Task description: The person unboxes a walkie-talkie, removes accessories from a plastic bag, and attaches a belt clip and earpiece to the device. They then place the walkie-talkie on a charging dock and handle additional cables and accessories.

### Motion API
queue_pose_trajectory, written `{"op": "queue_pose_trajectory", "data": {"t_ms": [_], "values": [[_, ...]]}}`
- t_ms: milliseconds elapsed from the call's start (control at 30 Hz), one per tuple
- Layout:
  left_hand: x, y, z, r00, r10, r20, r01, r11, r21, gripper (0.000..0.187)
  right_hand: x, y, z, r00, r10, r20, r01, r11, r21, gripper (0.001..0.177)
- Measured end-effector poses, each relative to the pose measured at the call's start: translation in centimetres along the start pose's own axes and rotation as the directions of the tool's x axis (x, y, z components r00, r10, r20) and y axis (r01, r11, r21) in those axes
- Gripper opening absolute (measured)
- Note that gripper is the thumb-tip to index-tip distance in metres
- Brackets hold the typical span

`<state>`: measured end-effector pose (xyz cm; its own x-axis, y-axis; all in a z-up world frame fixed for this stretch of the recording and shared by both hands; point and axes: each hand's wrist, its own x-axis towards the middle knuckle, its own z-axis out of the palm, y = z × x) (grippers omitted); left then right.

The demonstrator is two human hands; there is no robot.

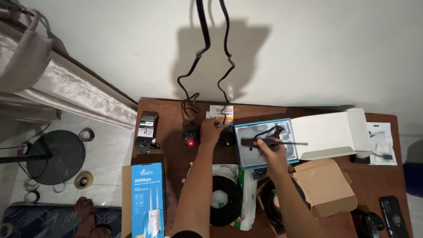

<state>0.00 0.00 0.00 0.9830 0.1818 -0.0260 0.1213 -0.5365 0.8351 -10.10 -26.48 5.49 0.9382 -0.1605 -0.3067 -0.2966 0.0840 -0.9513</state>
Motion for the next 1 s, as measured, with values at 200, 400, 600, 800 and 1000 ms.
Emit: {"op": "queue_pose_trajectory", "data": {"t_ms": [200,400,600,800,1000], "values": [[0.0,-0.7,-0.9,0.987,0.154,-0.048,-0.158,0.984,-0.080,0.041,-0.8,-8.2,6.0,0.965,0.262,-0.001,-0.255,0.941,0.223,0.041],[-0.2,-2.0,-0.5,0.992,0.121,0.031,-0.118,0.990,-0.082,0.032,-1.0,-9.7,7.9,0.958,0.278,0.069,-0.286,0.920,0.267,0.040],[-0.5,-1.6,-0.2,0.996,0.062,-0.058,-0.064,0.998,-0.027,0.031,-0.6,-9.2,8.5,0.971,0.236,0.045,-0.239,0.968,0.073,0.040],[-0.1,-1.3,-0.6,1.000,0.003,0.004,-0.003,0.999,-0.032,0.032,-0.9,-8.0,10.8,0.939,-0.311,0.147,0.339,0.770,-0.541,0.040],[0.2,-2.0,0.0,1.000,0.019,-0.002,-0.019,0.995,-0.098,0.031,-0.8,-7.9,12.8,0.885,-0.384,0.263,0.451,0.563,-0.693,0.046]]}}
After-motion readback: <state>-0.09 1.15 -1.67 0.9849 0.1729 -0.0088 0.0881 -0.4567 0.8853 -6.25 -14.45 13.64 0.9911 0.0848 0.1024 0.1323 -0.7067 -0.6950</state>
